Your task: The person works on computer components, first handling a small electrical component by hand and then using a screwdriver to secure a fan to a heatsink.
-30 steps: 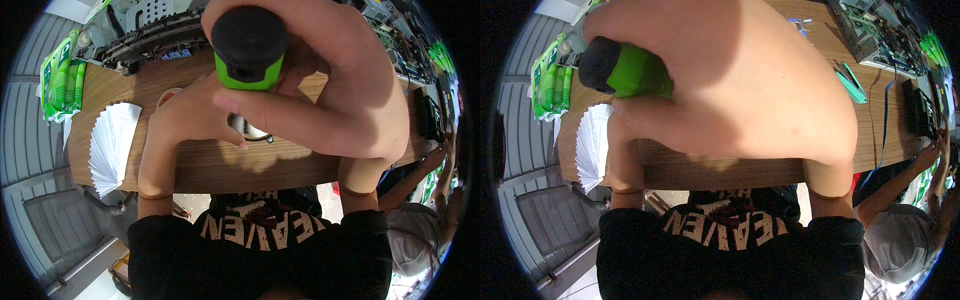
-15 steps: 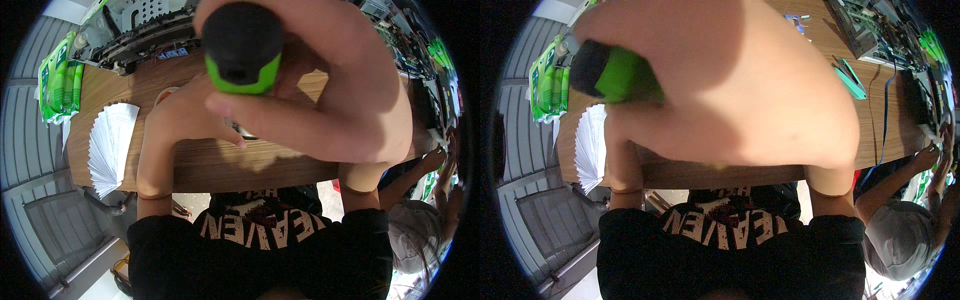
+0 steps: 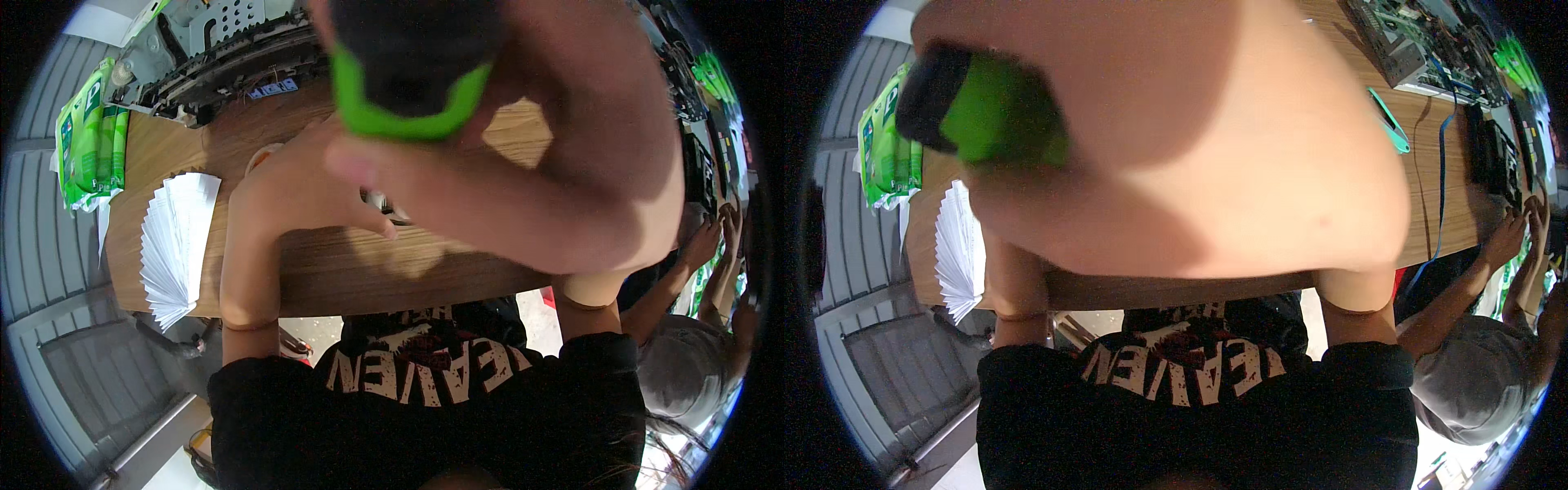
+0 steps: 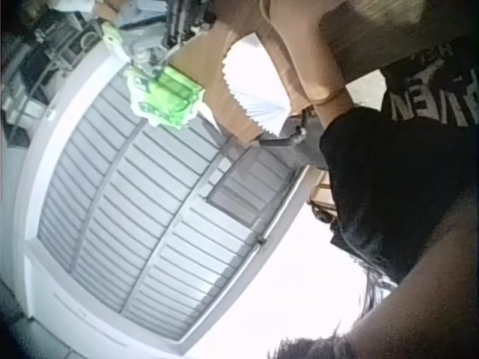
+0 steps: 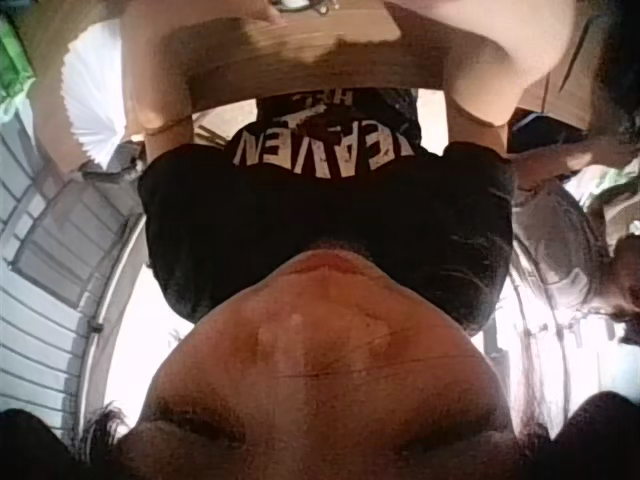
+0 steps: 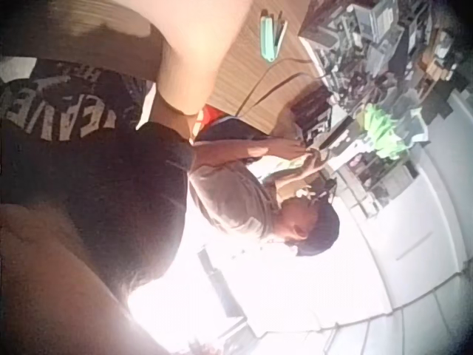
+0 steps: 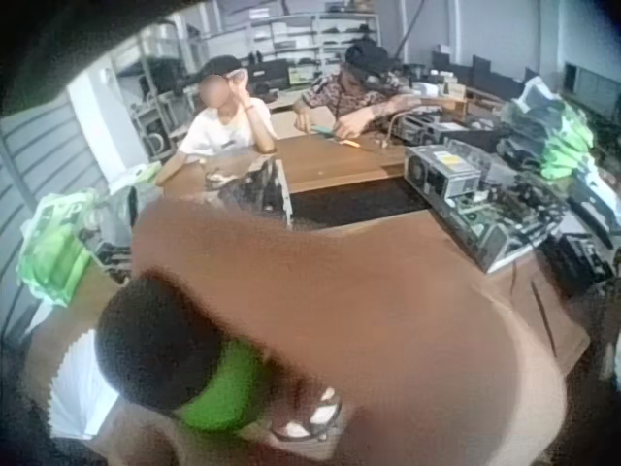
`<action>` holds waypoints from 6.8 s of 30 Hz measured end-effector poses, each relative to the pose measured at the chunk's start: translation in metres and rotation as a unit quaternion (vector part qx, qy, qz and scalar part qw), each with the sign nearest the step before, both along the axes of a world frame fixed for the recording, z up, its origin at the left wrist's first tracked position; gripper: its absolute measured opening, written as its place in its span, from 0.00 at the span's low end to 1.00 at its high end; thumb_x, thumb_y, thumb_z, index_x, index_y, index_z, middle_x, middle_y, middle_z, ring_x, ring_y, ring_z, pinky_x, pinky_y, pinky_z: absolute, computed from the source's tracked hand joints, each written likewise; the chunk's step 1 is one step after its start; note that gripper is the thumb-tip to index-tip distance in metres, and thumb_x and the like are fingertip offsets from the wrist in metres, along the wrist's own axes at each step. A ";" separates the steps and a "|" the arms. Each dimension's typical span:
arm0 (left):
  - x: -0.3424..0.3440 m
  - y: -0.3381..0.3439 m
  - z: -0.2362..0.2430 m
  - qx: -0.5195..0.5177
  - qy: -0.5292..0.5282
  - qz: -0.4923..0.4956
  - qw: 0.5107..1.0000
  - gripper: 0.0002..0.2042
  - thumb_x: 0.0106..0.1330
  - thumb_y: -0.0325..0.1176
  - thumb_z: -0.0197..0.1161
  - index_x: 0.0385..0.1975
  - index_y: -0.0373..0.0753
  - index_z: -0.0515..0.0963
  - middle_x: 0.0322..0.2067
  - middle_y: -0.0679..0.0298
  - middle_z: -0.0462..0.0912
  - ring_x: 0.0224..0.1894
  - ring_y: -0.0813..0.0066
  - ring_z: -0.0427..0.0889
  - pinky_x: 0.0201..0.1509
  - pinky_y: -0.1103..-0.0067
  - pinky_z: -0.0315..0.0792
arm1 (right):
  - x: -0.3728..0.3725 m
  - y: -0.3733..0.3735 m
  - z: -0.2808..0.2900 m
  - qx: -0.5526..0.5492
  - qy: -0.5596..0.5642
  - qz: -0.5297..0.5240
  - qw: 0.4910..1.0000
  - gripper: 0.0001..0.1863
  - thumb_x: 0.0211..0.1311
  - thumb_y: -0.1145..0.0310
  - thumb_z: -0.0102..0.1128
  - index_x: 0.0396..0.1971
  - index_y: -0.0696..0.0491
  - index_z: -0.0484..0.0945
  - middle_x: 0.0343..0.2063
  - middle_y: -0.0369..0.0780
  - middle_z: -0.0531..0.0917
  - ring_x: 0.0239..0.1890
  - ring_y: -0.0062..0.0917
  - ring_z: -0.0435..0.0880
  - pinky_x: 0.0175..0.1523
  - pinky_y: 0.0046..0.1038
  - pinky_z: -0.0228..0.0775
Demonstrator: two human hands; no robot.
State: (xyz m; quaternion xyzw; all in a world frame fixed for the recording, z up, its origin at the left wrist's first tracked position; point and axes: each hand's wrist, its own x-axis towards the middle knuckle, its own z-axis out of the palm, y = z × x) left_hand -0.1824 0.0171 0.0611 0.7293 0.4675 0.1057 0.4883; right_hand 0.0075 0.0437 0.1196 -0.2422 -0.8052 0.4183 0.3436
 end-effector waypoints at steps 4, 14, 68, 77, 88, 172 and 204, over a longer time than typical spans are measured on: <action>0.014 -0.008 -0.035 0.320 0.159 -0.010 0.934 0.43 0.29 0.41 0.78 0.52 0.36 0.67 0.49 0.52 0.73 0.53 0.55 0.71 0.58 0.70 0.64 | 0.012 0.006 -0.001 0.007 -0.003 0.006 1.000 0.15 0.52 0.75 0.62 0.41 0.54 0.71 0.29 0.38 0.77 0.32 0.22 0.79 0.38 0.24 0.74; 0.020 -0.018 -0.006 0.181 0.074 0.070 0.978 0.41 0.32 0.42 0.77 0.51 0.36 0.68 0.48 0.52 0.74 0.51 0.54 0.72 0.55 0.70 0.66 | 0.002 0.008 0.001 0.009 0.001 0.004 1.000 0.15 0.52 0.75 0.62 0.41 0.54 0.71 0.29 0.38 0.77 0.32 0.22 0.79 0.37 0.24 0.74; 0.016 -0.003 -0.023 0.186 0.190 -0.030 0.964 0.38 0.37 0.45 0.73 0.50 0.35 0.68 0.50 0.49 0.72 0.56 0.52 0.67 0.61 0.69 0.60 | 0.007 0.013 0.000 0.016 0.008 0.028 0.999 0.15 0.51 0.75 0.62 0.40 0.54 0.71 0.28 0.38 0.77 0.30 0.23 0.80 0.35 0.24 0.74; 0.015 -0.006 -0.020 0.242 0.125 -0.005 0.962 0.32 0.34 0.40 0.75 0.43 0.37 0.75 0.47 0.51 0.75 0.51 0.54 0.72 0.58 0.70 0.64 | 0.003 0.009 0.002 0.016 0.011 0.035 0.999 0.15 0.51 0.75 0.62 0.39 0.54 0.71 0.28 0.39 0.78 0.30 0.23 0.80 0.35 0.24 0.74; 0.019 -0.008 0.015 -0.034 0.141 0.142 0.979 0.33 0.29 0.48 0.78 0.40 0.40 0.78 0.40 0.54 0.80 0.43 0.63 0.79 0.48 0.71 0.72 | -0.018 0.004 0.002 0.016 0.016 0.034 0.999 0.15 0.51 0.74 0.62 0.39 0.54 0.71 0.28 0.39 0.78 0.30 0.23 0.80 0.34 0.24 0.73; 0.019 0.003 -0.019 0.129 0.197 -0.045 0.971 0.48 0.35 0.48 0.73 0.56 0.26 0.59 0.56 0.42 0.63 0.63 0.50 0.59 0.64 0.66 0.57 | 0.004 0.026 -0.005 0.044 0.023 0.081 0.995 0.14 0.50 0.74 0.62 0.37 0.53 0.72 0.26 0.40 0.79 0.27 0.24 0.80 0.31 0.25 0.73; 0.029 0.003 0.003 0.069 0.242 0.000 0.968 0.43 0.34 0.48 0.74 0.54 0.34 0.65 0.55 0.46 0.67 0.60 0.52 0.64 0.63 0.69 0.58 | 0.000 0.019 -0.006 0.051 0.031 0.089 0.994 0.13 0.50 0.74 0.62 0.37 0.53 0.72 0.26 0.40 0.79 0.26 0.25 0.81 0.30 0.25 0.73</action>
